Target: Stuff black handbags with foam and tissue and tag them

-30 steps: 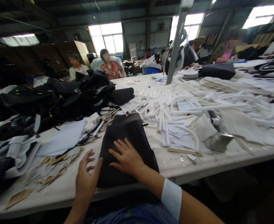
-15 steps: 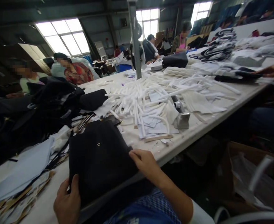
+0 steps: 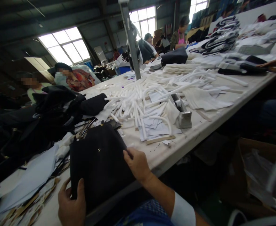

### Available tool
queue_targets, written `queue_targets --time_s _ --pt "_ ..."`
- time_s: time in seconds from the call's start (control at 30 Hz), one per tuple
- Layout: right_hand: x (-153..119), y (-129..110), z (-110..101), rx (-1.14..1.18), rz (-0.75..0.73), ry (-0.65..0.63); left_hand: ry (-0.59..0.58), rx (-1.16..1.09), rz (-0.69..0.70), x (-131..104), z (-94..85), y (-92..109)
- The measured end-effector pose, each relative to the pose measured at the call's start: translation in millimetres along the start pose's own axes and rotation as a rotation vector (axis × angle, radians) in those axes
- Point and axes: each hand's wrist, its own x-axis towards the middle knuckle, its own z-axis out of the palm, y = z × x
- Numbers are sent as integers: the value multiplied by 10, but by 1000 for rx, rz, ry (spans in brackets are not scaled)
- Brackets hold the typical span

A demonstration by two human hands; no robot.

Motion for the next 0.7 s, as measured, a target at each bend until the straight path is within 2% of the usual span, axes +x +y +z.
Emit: queue_targets --time_s 0.1,0.2,0.3,0.4,0.5,0.6,0.7 --pt "-40 38 43 -108 -102 73 98 124 164 -33 -39 63" --pt "-35 53 58 -154 -147 82 79 190 271 20 -110 208" --pt "-32 54 65 -180 -164 91 24 168 241 204 -143 439" --pt "-45 33 53 -177 -133 99 -40 5 122 444 -88 575" --pt "-30 -36 8 -166 -72 55 -69 -129 53 579 7 531" --pt "81 -165 -40 -219 -40 -12 -40 -234 80 577 58 429" --pt "311 -325 -29 -307 -49 -40 -20 -314 104 534 56 383"
